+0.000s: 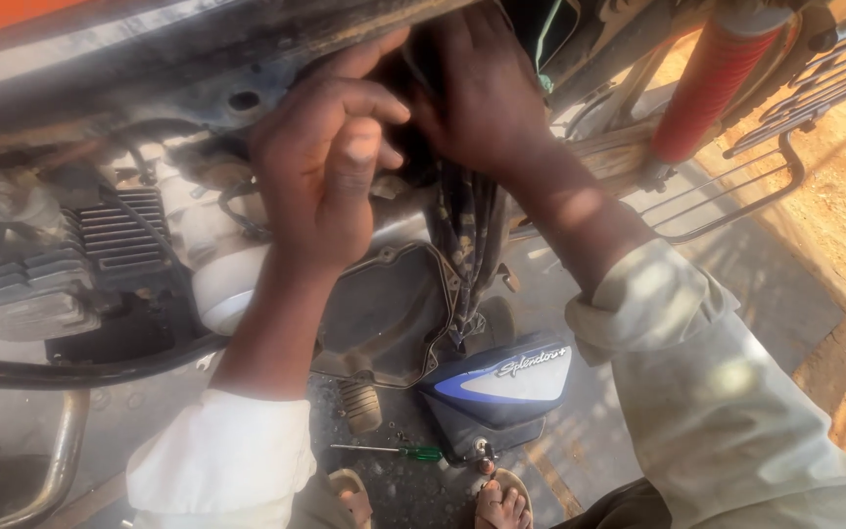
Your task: Cleaning the air filter housing and components of a motorcycle using a cloth.
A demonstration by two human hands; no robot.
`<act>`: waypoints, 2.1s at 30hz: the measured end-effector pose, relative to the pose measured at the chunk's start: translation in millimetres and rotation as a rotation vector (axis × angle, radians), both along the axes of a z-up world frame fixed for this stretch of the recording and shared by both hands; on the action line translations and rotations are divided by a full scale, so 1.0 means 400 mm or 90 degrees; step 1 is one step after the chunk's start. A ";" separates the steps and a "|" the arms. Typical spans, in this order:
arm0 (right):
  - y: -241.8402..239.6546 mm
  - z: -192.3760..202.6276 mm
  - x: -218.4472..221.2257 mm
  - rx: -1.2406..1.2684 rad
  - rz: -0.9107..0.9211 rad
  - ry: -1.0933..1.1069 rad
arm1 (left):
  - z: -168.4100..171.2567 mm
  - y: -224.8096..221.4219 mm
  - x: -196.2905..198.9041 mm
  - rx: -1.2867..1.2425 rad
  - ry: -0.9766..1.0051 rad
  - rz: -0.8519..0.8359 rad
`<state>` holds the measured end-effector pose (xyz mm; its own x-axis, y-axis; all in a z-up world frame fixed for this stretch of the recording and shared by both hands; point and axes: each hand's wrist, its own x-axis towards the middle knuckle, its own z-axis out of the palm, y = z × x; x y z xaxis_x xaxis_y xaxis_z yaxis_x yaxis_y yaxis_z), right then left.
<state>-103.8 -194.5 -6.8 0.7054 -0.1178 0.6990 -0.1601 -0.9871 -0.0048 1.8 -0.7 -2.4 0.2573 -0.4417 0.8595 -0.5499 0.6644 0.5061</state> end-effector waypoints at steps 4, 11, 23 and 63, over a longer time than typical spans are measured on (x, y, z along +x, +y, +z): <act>0.033 0.009 0.037 -0.177 0.026 0.018 | -0.002 -0.020 -0.008 -0.012 0.002 0.030; -0.041 -0.027 0.004 -0.165 0.013 0.264 | -0.005 -0.051 -0.020 -0.034 0.007 0.026; -0.017 -0.011 0.136 -0.008 -0.024 0.418 | -0.015 -0.064 -0.018 -0.012 0.031 0.076; 0.079 -0.110 -0.101 0.571 0.167 0.154 | 0.003 -0.093 -0.037 -0.018 -0.016 0.063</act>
<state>-144.0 -162.7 -50.7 0.8986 -0.3555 0.2573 -0.0311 -0.6365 -0.7706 -13.2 -37.9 -1.0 0.2761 -0.3908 0.8781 -0.6257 0.6204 0.4729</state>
